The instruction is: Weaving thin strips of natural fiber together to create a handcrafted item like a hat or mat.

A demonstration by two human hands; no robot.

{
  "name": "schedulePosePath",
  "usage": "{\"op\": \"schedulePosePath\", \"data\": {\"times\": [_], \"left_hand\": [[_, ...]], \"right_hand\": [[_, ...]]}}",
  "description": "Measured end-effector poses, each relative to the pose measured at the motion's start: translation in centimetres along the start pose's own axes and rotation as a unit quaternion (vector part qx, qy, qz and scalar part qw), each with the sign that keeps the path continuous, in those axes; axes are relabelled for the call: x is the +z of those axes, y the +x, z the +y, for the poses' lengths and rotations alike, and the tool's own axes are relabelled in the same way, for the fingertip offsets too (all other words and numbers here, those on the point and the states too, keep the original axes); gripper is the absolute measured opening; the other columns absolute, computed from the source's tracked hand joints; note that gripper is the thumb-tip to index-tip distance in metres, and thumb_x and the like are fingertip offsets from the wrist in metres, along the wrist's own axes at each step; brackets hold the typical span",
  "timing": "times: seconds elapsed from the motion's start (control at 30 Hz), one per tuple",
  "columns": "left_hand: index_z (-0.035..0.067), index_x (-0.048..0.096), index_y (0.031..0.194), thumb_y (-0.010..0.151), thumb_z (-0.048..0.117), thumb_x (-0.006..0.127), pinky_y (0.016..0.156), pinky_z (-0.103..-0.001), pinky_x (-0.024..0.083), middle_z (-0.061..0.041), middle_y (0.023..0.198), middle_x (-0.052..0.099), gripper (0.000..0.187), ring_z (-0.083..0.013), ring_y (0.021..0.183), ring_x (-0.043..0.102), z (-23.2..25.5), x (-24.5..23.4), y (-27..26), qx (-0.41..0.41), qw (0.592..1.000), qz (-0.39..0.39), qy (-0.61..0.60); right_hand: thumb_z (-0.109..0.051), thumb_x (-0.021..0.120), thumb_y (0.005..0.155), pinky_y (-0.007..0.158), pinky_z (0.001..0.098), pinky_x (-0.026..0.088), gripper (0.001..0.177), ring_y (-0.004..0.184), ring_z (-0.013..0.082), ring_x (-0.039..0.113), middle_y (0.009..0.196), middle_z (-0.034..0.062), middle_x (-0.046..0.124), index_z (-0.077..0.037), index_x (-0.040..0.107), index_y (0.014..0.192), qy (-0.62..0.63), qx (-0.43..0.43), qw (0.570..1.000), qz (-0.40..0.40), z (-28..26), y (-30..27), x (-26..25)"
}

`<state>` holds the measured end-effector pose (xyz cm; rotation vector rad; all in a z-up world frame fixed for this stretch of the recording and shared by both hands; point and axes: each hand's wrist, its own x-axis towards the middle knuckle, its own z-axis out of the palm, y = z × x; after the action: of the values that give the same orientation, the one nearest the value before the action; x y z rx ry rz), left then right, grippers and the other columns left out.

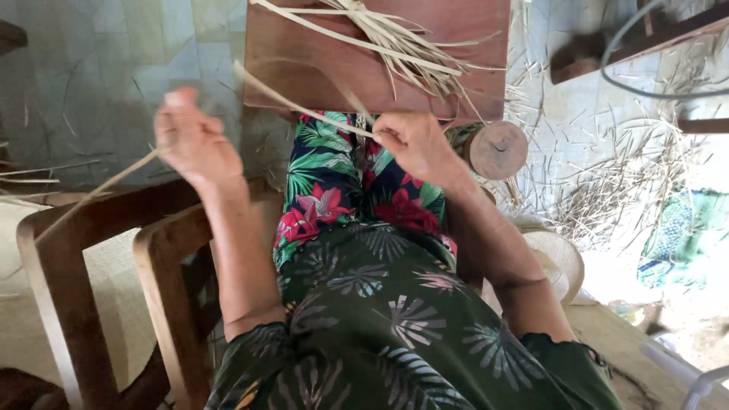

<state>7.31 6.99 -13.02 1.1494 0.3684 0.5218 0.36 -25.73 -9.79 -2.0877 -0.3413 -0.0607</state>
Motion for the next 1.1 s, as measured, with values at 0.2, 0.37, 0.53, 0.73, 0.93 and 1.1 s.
{"op": "schedulePosePath", "data": {"times": [0.2,0.37,0.53,0.73,0.93,1.1], "left_hand": [[0.002,0.058,0.128,0.099,-0.002,0.073,0.088,-0.029,0.067,-0.016,0.109,0.072,0.033,-0.0219,0.095,0.075,2.2,-0.3,-0.6,-0.016,0.993,-0.073,-0.095],[0.004,0.064,0.121,0.093,0.008,0.083,0.091,-0.035,0.063,-0.013,0.11,0.074,0.033,-0.0257,0.101,0.073,3.3,1.5,-2.4,-0.016,0.978,-0.166,-0.125],[0.001,0.059,0.126,0.094,0.0,0.078,0.099,-0.034,0.062,-0.017,0.116,0.071,0.037,-0.0246,0.107,0.072,4.6,2.1,-3.5,-0.034,0.983,-0.151,-0.1],[0.003,0.067,0.107,0.098,0.011,0.073,0.079,-0.032,0.065,-0.021,0.103,0.071,0.013,-0.0241,0.086,0.071,4.9,1.1,-3.0,-0.03,0.988,-0.119,-0.098],[0.007,0.067,0.097,0.101,0.021,0.071,0.053,-0.023,0.049,-0.013,0.09,0.074,0.015,-0.0123,0.059,0.057,7.8,1.3,-3.5,0.034,0.996,-0.076,0.017],[0.01,0.061,0.093,0.1,0.027,0.072,0.056,-0.023,0.037,-0.002,0.083,0.061,0.022,-0.0091,0.065,0.048,6.4,1.8,-4.4,0.076,0.993,-0.075,0.054]], "right_hand": [[-0.01,0.08,0.09,0.069,0.0414,0.054,0.017,0.08,0.0317,0.069,0.084,0.0096,0.074,-0.011,0.078,0.106,-0.118,0.01,0.993,0.002,2.5,3.3,-2.8],[-0.012,0.084,0.085,0.053,0.0469,0.06,0.012,0.092,0.031,0.056,0.094,0.0081,0.065,-0.008,0.074,0.089,-0.39,0.04,0.919,0.043,7.4,6.8,-2.2],[-0.007,0.083,0.084,0.053,0.0385,0.063,0.011,0.087,0.0259,0.061,0.091,0.0049,0.067,-0.011,0.074,0.079,-0.398,0.024,0.915,0.063,8.2,7.0,-1.1],[-0.007,0.085,0.083,0.057,0.0375,0.065,0.015,0.087,0.0255,0.067,0.091,0.0064,0.069,-0.01,0.07,0.081,-0.405,0.017,0.912,0.054,8.8,7.1,-0.8],[-0.006,0.082,0.087,0.055,0.0361,0.064,0.015,0.082,0.0226,0.067,0.089,0.0043,0.069,-0.012,0.073,0.078,-0.401,0.025,0.913,0.064,8.5,7.0,-0.8],[0.006,0.072,0.092,0.057,0.0247,0.056,0.021,0.064,0.0091,0.065,0.079,-0.0019,0.075,-0.014,0.076,0.088,-0.206,0.054,0.972,0.099,2.2,5.8,-4.2]]}}
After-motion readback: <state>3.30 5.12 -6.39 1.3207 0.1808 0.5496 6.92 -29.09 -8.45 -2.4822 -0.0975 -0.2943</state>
